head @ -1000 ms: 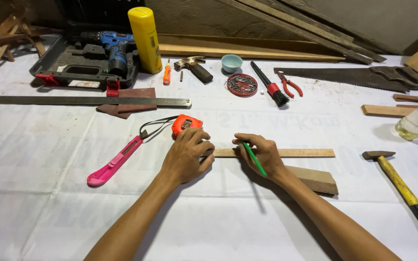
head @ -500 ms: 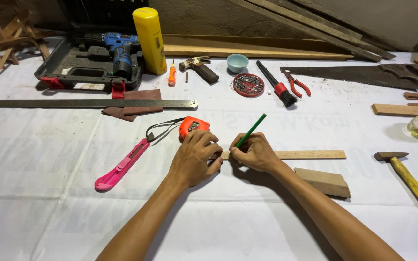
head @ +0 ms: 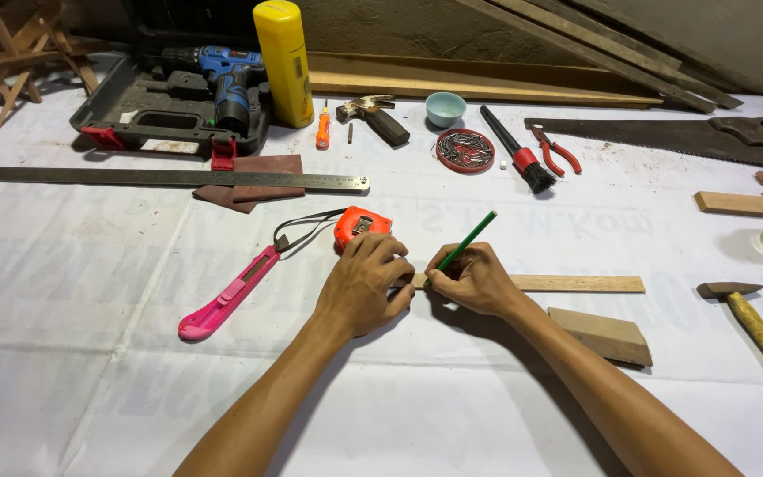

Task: Measure and mark a wooden slat on a workbench using a tape measure and pencil.

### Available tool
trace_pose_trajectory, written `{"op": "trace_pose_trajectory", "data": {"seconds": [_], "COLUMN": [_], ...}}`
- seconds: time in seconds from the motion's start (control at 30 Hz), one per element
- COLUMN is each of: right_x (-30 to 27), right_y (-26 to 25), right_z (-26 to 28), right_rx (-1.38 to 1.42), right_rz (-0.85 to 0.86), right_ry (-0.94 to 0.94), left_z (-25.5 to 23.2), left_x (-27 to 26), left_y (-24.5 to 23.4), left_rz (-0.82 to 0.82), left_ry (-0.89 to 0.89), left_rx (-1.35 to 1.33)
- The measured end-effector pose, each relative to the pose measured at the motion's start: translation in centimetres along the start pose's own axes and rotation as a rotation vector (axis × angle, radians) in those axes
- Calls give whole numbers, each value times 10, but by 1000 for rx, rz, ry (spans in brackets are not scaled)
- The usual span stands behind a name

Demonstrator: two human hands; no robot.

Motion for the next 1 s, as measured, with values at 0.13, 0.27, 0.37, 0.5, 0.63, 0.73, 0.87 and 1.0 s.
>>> {"op": "trace_pose_trajectory", "data": {"seconds": [0.13,0.27,0.37,0.5,0.63,0.73,0.87,1.0], "right_x": [3,3,2,6,-13,-38,-64,-73], "right_y": [0,-1,0,0,-38,-75,-104,-96], "right_z": [-1,-11,-7,-17,-28,-46,-63,-67], "right_rx": [-2,47,52,98,161,129,81,-22], "right_rz": [-86,-125,-128,-58,-105,-143,-224,-150], "right_ry": [41,162,116,165,96,194,204,255], "left_z": [-1,-2,-3,-14,-21,-34,-45,-59], "left_x": [0,-1,1,1,-3,-3,12,36], "left_y": [-1,-2,-2,-7,-8,-1,21,46], "left_rz": [-3,-24,-16,-7,-32,9,111,208], "left_ry": [1,18,23,71,189,306,234,98], "left_rx": [-10,-7,9,44,193,300,268,163]}}
Point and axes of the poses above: each hand's wrist, its own x-axis towards the middle knuckle, its own y-axis out of the palm, z = x × y, the point moved 6 cm from there along x, towards the middle knuckle, and after that the axes turned 15 degrees about -x, right-handed, at the moved point
